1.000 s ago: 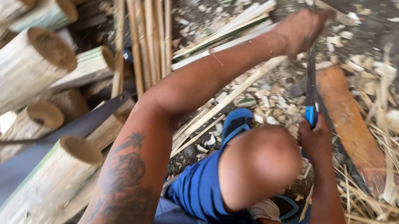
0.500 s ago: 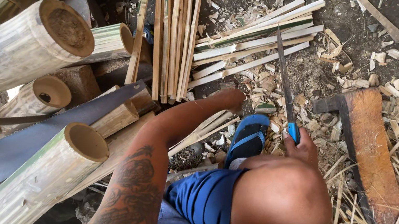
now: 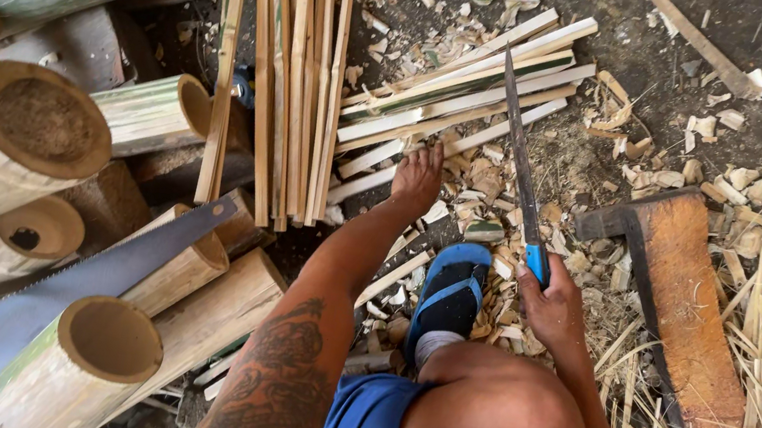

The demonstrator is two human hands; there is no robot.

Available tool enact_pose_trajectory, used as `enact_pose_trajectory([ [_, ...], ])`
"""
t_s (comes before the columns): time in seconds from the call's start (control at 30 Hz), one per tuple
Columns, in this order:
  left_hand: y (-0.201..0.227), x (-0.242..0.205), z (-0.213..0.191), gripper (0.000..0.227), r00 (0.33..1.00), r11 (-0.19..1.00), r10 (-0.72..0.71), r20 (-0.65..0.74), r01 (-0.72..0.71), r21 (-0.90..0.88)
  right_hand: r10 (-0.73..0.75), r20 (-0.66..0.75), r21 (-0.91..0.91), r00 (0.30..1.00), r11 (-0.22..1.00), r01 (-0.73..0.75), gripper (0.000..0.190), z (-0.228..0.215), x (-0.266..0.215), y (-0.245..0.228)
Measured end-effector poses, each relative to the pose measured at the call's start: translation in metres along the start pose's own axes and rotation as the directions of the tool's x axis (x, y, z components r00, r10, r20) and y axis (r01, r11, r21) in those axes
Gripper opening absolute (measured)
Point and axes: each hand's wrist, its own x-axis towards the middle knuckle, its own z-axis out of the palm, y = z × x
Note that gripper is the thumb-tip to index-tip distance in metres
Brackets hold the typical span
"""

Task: The person sits on the ground and uses a knife to shave thin strips from bamboo sticks. They repeatedly pick up sticks, shave them against a wooden block, and place the finished pieces aside.

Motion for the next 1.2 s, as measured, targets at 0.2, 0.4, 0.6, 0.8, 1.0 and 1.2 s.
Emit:
enact_pose_trajectory([
  [0.2, 0.008, -0.008, -0.014, 0.066, 0.991, 0.984, -0.110, 0.077, 0.119, -0.132, -0.003, -0.072, 0.181, 0.997, 0.983, 0.016, 0.028, -0.006, -0.009, 0.004],
  [0.4, 0.043, 0.014, -0.063, 0.033, 0.996, 0.877, -0.047, 0.077, 0.078, -0.475, -0.055, -0.251, 0.203, 0.967, 0.973, 0.108, 0.023, -0.023, -0.033, 0.009],
  [0.6, 0.119, 0.033, -0.175, 0.052, 0.782, 0.619, 0.327, -0.531, -0.601, -0.505, -0.234, -0.469, 0.184, 0.852, 0.917, 0.353, 0.015, -0.049, -0.083, 0.025],
  [0.8, 0.260, -0.029, -0.283, 0.041, 0.597, 0.065, 0.400, -0.695, -0.775, -0.629, -0.032, -0.620, 0.412, 0.784, 0.837, 0.360, 0.019, -0.068, -0.146, 0.058],
  [1.0, 0.379, -0.102, -0.334, 0.027, 0.347, -0.260, 0.515, -0.784, -0.808, -0.529, 0.189, -0.685, 0.461, 0.704, 0.860, 0.217, 0.018, -0.068, -0.200, 0.095],
  [1.2, 0.422, -0.142, -0.296, 0.030, 0.306, -0.514, 0.471, -0.827, -0.667, -0.540, 0.308, -0.710, 0.420, 0.633, 0.907, 0.029, 0.024, -0.058, -0.228, 0.102],
])
